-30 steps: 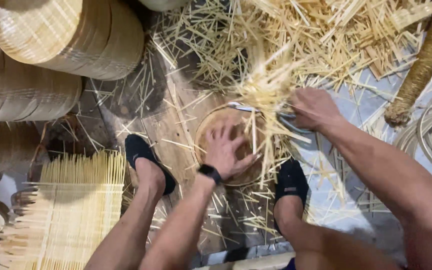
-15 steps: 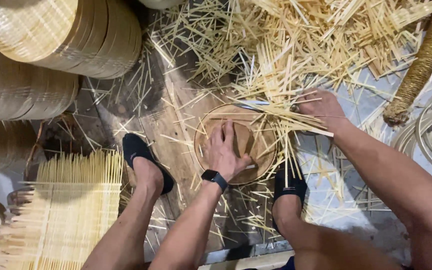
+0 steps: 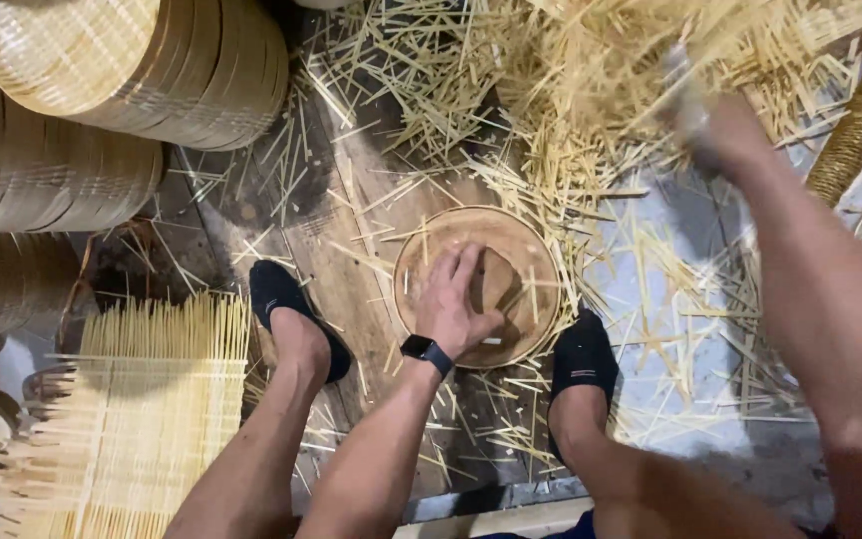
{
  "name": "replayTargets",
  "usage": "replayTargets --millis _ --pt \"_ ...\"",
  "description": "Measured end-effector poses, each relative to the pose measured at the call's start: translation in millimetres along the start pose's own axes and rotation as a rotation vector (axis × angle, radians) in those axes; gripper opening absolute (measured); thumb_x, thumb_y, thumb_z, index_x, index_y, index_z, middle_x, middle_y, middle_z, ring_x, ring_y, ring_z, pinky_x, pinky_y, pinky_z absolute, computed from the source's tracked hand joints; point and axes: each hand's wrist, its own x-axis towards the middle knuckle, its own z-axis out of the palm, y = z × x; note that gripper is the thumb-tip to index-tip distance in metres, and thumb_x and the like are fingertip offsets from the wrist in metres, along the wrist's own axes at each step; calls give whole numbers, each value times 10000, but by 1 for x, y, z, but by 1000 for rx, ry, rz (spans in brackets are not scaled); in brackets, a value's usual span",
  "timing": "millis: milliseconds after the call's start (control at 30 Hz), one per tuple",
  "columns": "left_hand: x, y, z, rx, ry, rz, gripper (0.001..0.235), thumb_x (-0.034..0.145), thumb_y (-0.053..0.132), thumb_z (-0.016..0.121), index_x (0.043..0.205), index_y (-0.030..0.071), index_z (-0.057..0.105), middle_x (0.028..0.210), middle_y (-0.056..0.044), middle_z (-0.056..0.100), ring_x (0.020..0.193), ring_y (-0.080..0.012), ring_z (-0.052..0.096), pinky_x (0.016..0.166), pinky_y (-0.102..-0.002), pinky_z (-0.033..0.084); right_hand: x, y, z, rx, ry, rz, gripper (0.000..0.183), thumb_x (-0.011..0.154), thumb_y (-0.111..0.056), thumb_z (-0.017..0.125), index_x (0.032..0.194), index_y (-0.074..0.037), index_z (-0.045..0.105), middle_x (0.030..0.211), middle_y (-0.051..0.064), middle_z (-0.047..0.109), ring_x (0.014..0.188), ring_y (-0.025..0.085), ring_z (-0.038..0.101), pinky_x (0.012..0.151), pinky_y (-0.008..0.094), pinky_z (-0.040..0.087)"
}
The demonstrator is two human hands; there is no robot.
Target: The person weaves bamboo strips into circular trays by placing a bamboo mat over a circular frame, wrapping the mat around the frame, and trimming excess strips with scissors. The finished trays are stacked on a pile nearby.
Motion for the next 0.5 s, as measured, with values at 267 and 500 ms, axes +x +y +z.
replayTargets --millis 267,500 --pt "16 -28 -4 -5 251 -468 761 852 553 753 1408 90 519 1315 -194 623 1225 -351 594 1050 -490 473 -38 151 28 -232 89 -177 490 793 -395 787 1117 -32 730 986 259 732 916 392 708 821 494 547" --pt "109 -90 23 -103 -38 -159 483 1052 567 565 1217 143 727 1131 -174 707 1021 -318 641 968 -433 514 -109 92 98 -264 89 -197 417 825 -331 816 1091 -16 758 973 192 759 912 298 731 871 407 583"
